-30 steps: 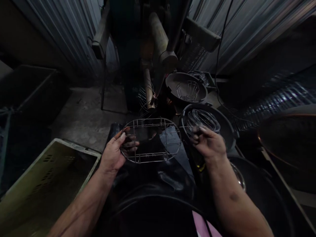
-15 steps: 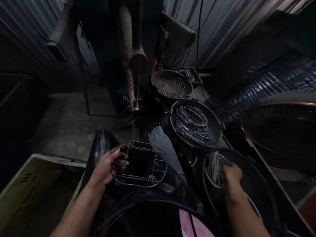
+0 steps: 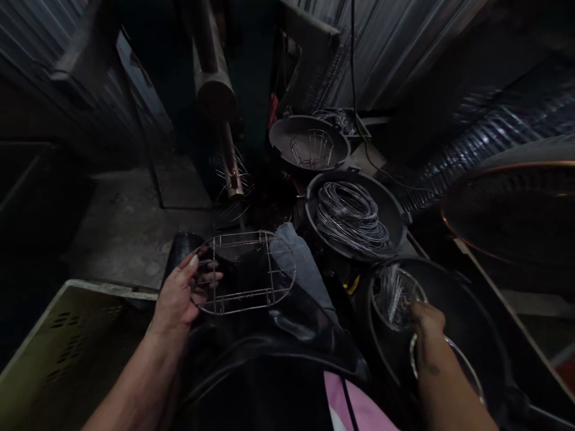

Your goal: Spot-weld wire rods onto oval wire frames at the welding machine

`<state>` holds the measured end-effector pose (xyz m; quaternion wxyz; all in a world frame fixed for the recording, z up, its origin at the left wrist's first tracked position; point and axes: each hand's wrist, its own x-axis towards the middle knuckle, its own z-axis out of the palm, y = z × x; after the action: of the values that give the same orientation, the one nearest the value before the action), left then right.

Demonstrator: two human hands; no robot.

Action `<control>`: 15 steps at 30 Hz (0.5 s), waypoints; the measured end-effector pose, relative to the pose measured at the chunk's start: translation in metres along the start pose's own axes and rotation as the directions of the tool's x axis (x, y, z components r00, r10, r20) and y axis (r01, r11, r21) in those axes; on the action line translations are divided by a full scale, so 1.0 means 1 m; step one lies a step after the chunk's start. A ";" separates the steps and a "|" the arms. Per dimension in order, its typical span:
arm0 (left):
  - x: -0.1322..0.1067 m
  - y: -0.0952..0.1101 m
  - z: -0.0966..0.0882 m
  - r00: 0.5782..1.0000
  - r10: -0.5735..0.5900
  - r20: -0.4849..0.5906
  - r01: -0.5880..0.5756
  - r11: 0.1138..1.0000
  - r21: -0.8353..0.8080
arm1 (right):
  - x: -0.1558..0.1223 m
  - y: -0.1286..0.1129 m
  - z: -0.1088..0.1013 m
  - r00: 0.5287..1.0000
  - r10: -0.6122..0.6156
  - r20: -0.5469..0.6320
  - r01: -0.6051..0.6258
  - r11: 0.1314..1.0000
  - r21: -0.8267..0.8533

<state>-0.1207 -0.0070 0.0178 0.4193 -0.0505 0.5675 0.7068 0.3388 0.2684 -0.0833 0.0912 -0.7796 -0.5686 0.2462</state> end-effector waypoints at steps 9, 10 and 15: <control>-0.005 0.013 0.020 0.995 0.094 -0.036 -0.098 0.989 -0.113 | -0.106 -0.156 0.000 0.774 -0.386 0.502 -0.096 0.713 0.695; -0.007 0.013 0.021 0.995 0.093 -0.037 -0.097 0.987 -0.129 | -0.127 -0.183 0.009 0.621 -0.452 0.640 -0.152 0.732 0.664; -0.017 0.017 0.020 0.995 0.083 -0.064 -0.092 0.981 -0.171 | -0.205 -0.266 0.069 0.222 -0.555 0.801 -0.377 0.709 0.596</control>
<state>-0.1128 0.0004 0.0475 0.3657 -0.0817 0.5171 0.7696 0.0338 0.1573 0.0264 0.0188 -0.3106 -0.4045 0.8600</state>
